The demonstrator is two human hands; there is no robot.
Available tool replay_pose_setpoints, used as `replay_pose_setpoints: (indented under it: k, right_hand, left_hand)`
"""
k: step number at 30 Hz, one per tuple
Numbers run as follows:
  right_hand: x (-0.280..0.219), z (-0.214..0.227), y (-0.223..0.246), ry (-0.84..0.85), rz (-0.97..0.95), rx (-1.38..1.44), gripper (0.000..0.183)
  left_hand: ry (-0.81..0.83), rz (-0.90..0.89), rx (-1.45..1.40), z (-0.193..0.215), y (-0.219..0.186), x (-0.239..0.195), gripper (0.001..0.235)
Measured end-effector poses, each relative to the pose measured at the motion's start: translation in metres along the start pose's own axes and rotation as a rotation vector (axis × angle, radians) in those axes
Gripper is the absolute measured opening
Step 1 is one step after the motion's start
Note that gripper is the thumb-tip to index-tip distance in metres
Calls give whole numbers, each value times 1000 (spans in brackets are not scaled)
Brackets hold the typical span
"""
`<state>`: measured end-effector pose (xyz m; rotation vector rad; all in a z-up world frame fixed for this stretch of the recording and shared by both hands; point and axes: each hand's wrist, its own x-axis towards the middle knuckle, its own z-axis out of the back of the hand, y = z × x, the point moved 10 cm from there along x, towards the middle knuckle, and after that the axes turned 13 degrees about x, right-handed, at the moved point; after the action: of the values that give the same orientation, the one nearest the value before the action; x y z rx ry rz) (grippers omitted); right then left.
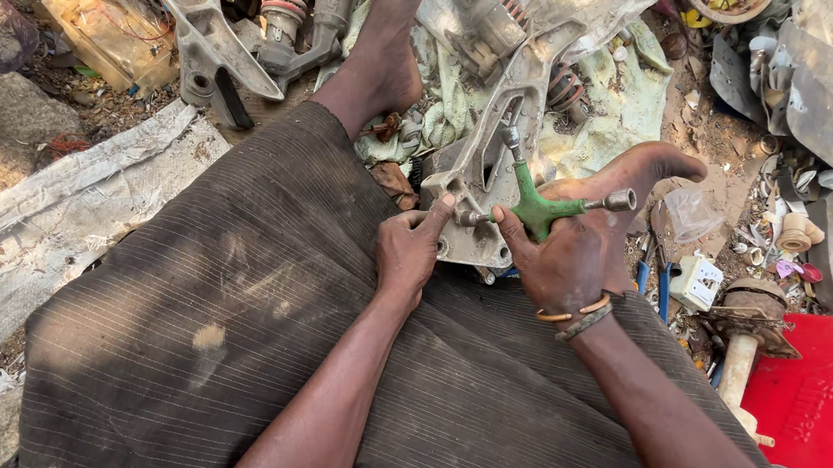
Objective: The person sits on the ground and uses pliers, a hammer, and a wrench to remove a bolt and a small metal component from a silver vehicle part. They then use a socket wrench to tighten a bolt on the same part.
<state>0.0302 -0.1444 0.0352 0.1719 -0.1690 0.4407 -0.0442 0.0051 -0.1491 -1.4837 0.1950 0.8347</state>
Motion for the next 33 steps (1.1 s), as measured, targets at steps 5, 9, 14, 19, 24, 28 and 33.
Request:
replay_pose_setpoints:
  k: [5, 9, 14, 19, 24, 28, 33]
  right_hand:
    - [22, -37, -24, 200, 330, 153, 55]
    - [22, -84, -21, 425, 715, 7, 60]
    - [21, -18, -13, 31, 515, 109, 104]
    - [-50, 23, -43, -370, -382, 868, 93]
    - [-87, -79, -45, -492, -1126, 2254, 75]
    - [-43, -121, -84, -665, -1311, 2392, 31]
    - [-11, -170, -105, -538, -1199, 2328, 15]
  left_hand:
    - [-7, 30, 81, 3, -3, -3, 62]
    - [-29, 2, 184, 4, -13, -6, 59]
    - [-59, 63, 180, 10, -8, -8, 57]
    - [-67, 50, 169, 4, -12, -1, 57]
    - [-89, 80, 134, 7, 0, 1, 55]
    - [-62, 70, 124, 4, -3, -1, 57]
    - [-129, -22, 115, 11, -11, -1, 57]
